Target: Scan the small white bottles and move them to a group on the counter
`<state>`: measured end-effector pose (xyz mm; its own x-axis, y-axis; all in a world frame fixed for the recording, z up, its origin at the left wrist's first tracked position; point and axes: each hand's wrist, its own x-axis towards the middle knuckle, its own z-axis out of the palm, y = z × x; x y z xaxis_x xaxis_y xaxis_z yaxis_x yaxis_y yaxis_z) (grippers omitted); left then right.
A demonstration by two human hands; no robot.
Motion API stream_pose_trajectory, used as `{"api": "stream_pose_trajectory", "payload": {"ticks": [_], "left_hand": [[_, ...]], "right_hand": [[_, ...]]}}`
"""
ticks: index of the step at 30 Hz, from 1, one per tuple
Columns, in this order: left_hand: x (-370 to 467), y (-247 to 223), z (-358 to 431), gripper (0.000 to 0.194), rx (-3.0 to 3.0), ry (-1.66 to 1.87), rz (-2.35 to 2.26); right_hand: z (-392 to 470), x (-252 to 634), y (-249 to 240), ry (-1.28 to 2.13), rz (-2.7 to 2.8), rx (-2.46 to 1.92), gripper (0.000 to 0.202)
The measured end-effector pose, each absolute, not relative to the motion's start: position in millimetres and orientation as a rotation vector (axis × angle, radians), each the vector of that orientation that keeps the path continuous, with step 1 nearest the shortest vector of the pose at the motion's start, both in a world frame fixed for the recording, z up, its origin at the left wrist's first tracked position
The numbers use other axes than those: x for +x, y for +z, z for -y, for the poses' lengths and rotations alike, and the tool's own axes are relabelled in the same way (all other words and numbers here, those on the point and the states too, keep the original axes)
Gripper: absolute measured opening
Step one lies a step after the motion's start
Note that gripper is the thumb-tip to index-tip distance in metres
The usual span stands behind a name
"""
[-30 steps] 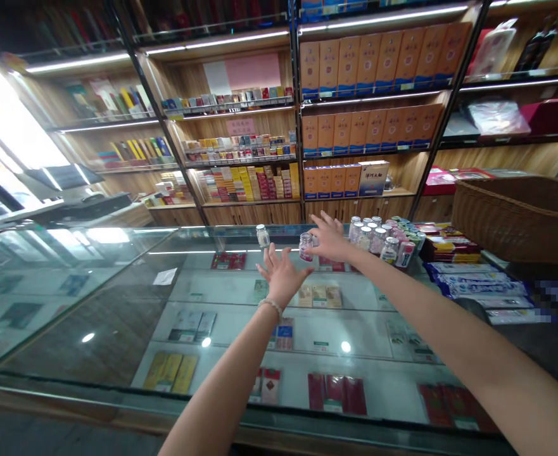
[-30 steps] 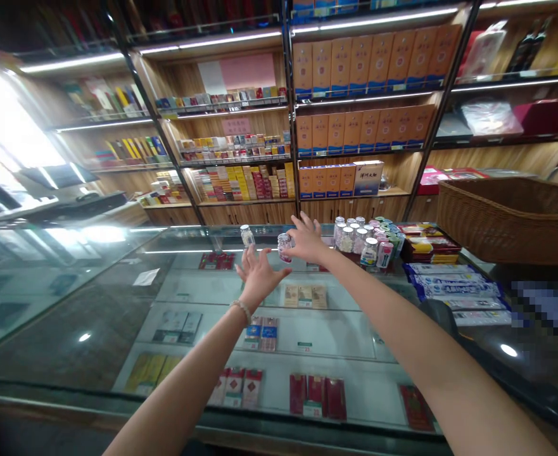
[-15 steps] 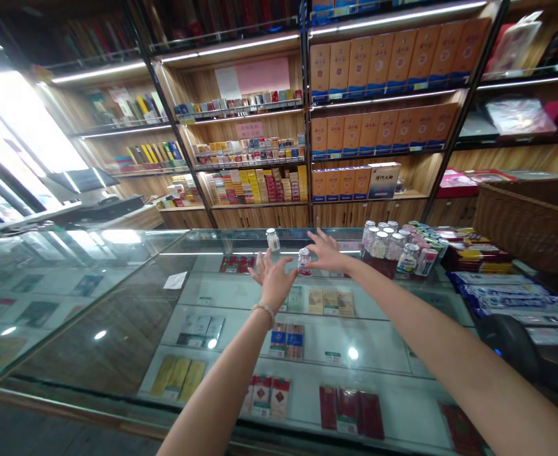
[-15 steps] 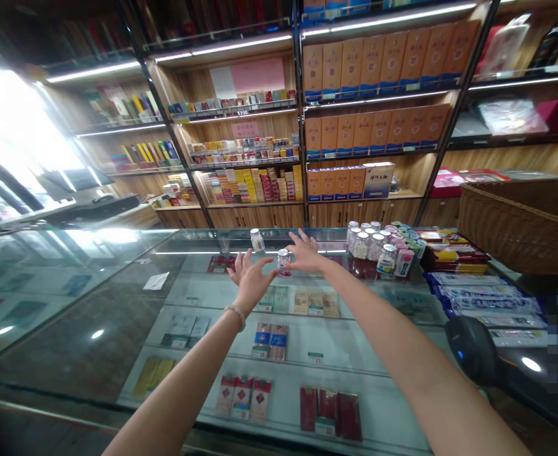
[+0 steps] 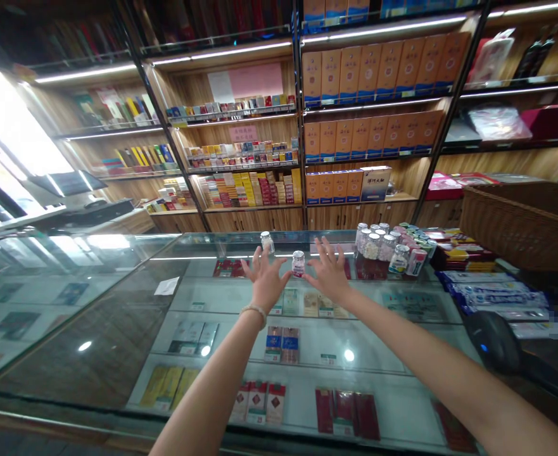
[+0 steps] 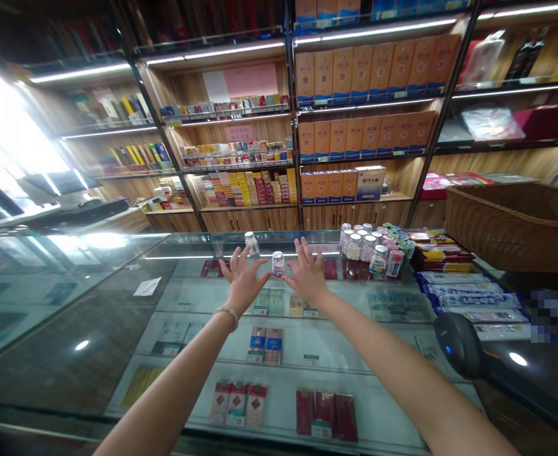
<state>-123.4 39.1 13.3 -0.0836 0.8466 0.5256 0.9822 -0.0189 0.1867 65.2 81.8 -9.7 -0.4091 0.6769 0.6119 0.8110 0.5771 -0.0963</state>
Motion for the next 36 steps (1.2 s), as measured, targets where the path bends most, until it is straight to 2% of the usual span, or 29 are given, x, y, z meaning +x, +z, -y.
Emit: {"api": "stream_pose_trajectory", "payload": {"ticks": [5, 14, 21, 28, 36], "left_hand": [[-121, 5, -53, 0.018, -1.936, -0.744, 2.029], [-123, 6, -76, 0.019, -1.809, -0.759, 2.134], [-136, 0, -97, 0.026, -1.777, -0.755, 2.212], [-140, -6, -103, 0.046, -1.743, -0.765, 2.366], [-139, -8, -106, 0.055, -1.768, -0.682, 2.404]], "right_hand": [[-92, 45, -10, -0.234, 2.136, -1.258, 0.026], [-118, 12, -11, -0.208, 2.100, -1.349, 0.027], [-139, -15, -9, -0.158, 2.093, -1.422, 0.031], [-154, -37, -13, -0.127, 2.063, -1.441, 0.034], [-158, -44, -20, -0.108, 2.054, -1.443, 0.038]]}}
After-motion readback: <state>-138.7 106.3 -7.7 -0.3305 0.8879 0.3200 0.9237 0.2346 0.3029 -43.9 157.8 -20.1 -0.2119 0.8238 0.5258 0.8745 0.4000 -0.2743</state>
